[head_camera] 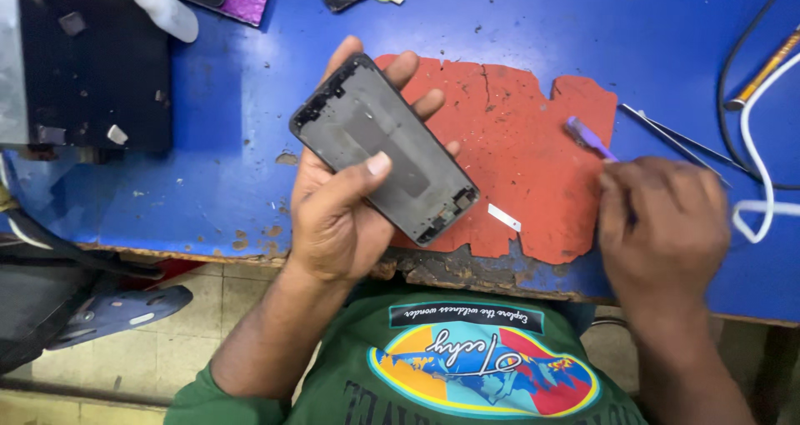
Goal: The person cleans the interior of a disassembled smartphone using a purple toothbrush and a small metal tool. They scrub the inside surfaces and edges, then use the metal tool to scrape or pick at small areas along the frame and ports.
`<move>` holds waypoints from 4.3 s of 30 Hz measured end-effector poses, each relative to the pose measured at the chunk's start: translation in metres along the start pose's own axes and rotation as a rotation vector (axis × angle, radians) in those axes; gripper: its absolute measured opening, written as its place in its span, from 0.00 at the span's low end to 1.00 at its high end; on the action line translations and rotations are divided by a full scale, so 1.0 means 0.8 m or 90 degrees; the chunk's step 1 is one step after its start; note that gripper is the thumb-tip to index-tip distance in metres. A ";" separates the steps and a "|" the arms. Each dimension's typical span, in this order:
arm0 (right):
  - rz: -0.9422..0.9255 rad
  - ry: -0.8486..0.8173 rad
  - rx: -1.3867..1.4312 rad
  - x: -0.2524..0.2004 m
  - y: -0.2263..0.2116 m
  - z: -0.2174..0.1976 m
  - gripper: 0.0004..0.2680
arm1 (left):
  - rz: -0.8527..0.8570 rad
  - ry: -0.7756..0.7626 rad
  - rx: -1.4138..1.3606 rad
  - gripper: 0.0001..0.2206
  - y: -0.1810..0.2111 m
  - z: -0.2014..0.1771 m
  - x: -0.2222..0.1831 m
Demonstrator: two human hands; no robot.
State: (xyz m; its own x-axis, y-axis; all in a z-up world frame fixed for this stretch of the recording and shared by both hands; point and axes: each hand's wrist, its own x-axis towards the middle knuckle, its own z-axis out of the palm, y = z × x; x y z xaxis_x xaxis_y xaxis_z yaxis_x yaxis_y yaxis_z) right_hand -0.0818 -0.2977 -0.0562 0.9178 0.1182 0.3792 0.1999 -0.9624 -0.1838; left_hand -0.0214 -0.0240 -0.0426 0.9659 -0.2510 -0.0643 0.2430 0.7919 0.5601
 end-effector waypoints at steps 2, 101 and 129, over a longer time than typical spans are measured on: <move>0.004 -0.033 0.101 -0.003 -0.021 -0.001 0.03 | -0.004 0.006 0.003 0.43 -0.002 0.001 -0.002; 0.059 -0.145 0.334 0.022 -0.069 0.035 0.05 | 0.284 -0.234 0.707 0.36 -0.060 -0.052 0.006; 0.518 -0.033 1.065 -0.005 0.000 0.034 0.05 | 0.304 -0.026 1.014 0.11 -0.023 -0.012 -0.003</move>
State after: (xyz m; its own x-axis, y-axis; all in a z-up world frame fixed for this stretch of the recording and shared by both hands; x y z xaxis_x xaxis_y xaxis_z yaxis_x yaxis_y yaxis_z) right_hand -0.0765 -0.2918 -0.0821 0.9512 -0.1526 -0.2683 -0.1812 0.4276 -0.8856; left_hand -0.0273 -0.0330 -0.0606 0.9125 -0.2025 0.3554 -0.4076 -0.5217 0.7494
